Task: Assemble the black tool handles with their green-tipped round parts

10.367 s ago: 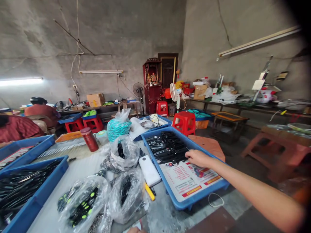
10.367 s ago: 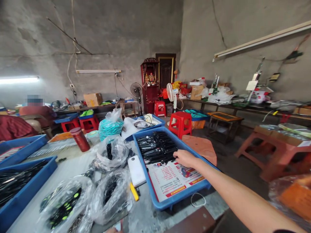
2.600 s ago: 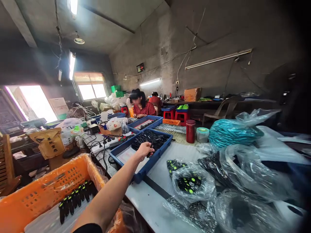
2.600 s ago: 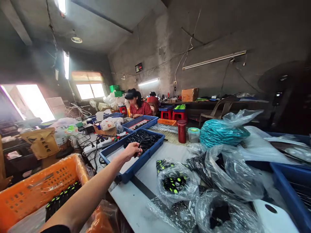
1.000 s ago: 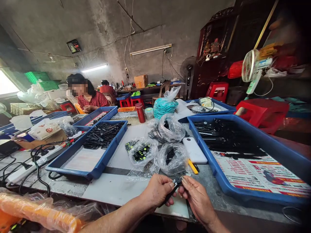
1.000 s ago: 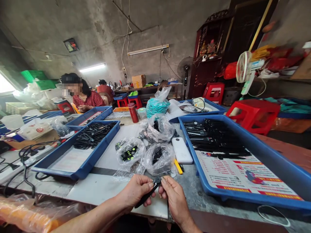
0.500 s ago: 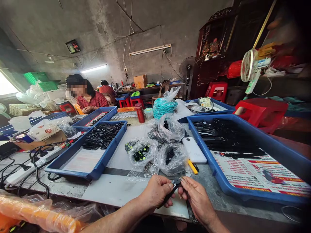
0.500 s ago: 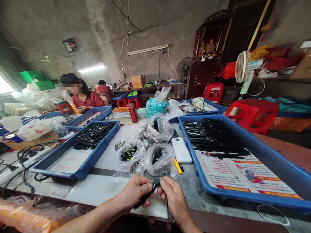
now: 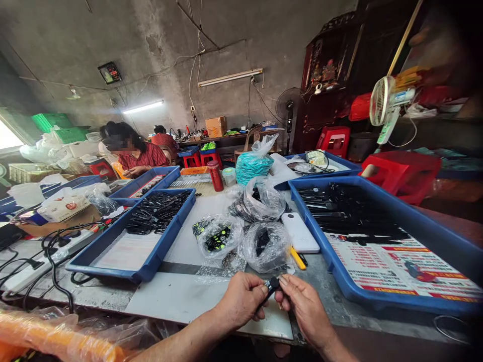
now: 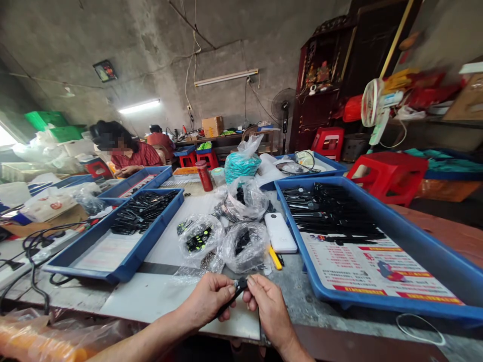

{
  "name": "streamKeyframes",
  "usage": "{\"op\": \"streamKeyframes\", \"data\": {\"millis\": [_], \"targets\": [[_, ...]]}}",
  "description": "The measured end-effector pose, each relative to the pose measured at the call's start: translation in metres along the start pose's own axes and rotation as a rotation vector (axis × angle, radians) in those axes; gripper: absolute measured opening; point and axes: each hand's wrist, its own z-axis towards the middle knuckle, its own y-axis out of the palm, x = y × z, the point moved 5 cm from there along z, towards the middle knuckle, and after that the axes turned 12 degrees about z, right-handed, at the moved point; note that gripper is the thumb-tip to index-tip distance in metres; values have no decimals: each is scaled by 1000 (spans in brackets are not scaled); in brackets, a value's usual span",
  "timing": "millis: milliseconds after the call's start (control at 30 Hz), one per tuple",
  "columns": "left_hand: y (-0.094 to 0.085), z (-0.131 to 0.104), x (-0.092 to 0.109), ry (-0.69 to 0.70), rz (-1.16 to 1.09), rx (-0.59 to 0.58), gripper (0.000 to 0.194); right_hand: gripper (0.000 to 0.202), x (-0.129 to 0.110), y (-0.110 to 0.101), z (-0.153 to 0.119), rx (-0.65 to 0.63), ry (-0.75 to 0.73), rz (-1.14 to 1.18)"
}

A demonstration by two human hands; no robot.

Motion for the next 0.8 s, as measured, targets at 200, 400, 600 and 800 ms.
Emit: {"op": "streamKeyframes", "data": {"millis": [200,400,600,800], "targets": [[1,0,0,-17,-9,-5,30,44,0,-2,-2,-8,4,-45],[3,0,0,-15,-9,-8,27,43,0,-2,-3,-21,15,-54],[5,0,-5,-4,-12,-11,28,34,-3,1,-3,-27,50,-64],[9,-2,-4,44,-2,-18,31,29,-8,-1,-4,-26,-2,-176]]}}
